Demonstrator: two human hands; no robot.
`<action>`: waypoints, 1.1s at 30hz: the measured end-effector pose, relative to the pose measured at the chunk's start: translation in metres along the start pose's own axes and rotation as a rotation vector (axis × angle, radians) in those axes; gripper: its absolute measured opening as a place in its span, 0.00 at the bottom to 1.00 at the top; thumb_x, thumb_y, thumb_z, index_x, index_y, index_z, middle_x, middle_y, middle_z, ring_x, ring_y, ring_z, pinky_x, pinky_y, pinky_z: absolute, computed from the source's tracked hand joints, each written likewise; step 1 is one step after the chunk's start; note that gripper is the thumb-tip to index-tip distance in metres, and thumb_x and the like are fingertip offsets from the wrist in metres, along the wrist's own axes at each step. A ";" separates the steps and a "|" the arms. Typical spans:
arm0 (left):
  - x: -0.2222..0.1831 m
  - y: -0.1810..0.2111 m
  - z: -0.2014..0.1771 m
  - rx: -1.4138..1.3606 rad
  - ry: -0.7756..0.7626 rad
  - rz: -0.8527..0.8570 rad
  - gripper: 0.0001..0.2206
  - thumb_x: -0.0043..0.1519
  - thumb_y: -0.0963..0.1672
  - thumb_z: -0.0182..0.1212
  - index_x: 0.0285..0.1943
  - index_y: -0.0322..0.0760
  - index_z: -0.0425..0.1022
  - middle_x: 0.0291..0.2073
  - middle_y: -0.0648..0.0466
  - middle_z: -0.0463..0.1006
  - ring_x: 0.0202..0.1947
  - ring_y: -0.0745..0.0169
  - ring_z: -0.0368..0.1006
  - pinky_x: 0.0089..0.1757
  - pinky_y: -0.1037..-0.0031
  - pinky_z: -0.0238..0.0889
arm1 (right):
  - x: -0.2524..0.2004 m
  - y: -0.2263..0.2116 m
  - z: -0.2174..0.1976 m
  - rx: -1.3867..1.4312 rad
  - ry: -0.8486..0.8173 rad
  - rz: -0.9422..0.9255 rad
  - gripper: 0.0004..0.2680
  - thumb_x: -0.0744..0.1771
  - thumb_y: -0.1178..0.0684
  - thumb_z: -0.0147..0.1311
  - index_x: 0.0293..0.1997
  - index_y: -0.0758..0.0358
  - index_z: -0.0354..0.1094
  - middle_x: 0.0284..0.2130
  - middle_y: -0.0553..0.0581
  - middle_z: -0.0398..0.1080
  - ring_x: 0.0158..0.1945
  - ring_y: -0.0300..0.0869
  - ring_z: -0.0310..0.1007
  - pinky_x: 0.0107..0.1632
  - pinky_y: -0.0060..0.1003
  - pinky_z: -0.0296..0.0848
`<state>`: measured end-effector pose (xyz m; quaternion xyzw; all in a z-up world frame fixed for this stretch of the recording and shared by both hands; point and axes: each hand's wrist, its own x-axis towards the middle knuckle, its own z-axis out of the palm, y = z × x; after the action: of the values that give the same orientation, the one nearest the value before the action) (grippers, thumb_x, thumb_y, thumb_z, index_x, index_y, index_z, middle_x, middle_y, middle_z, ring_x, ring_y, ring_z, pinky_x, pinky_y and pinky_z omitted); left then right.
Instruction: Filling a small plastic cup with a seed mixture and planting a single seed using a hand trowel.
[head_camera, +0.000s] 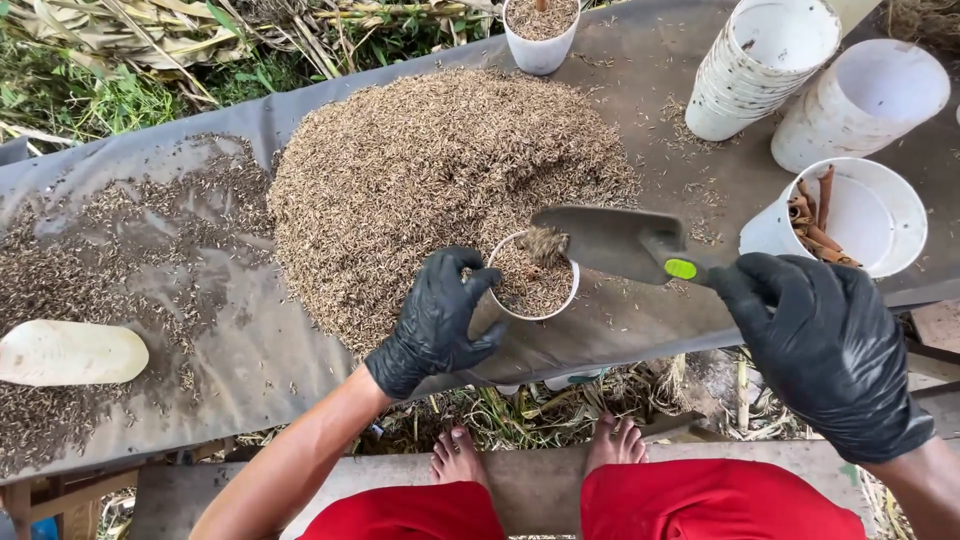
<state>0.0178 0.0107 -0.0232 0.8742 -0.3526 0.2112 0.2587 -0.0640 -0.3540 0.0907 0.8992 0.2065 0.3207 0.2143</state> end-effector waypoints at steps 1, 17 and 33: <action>0.001 0.003 -0.003 0.001 -0.074 0.009 0.25 0.56 0.52 0.67 0.60 0.40 0.68 0.52 0.42 0.69 0.52 0.46 0.67 0.46 0.56 0.68 | -0.002 0.001 0.001 -0.055 -0.001 0.013 0.12 0.73 0.42 0.67 0.64 0.43 0.78 0.47 0.46 0.76 0.41 0.44 0.75 0.42 0.38 0.76; -0.001 -0.012 0.023 -0.070 -0.207 0.012 0.52 0.58 0.57 0.71 0.82 0.40 0.36 0.75 0.37 0.54 0.69 0.36 0.61 0.64 0.39 0.58 | 0.023 -0.034 0.063 0.404 -0.378 0.062 0.10 0.74 0.52 0.47 0.61 0.63 0.64 0.29 0.59 0.69 0.23 0.45 0.70 0.20 0.40 0.73; 0.011 -0.001 0.027 -0.110 -0.163 -0.099 0.54 0.53 0.64 0.69 0.81 0.38 0.45 0.68 0.40 0.63 0.60 0.42 0.64 0.55 0.51 0.62 | -0.011 0.001 0.053 0.350 -0.448 0.256 0.13 0.71 0.44 0.52 0.62 0.48 0.72 0.47 0.56 0.75 0.37 0.51 0.78 0.35 0.47 0.78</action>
<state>0.0303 -0.0102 -0.0381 0.8893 -0.3398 0.1068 0.2868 -0.0362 -0.3735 0.0487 0.9895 0.0911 0.0987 0.0541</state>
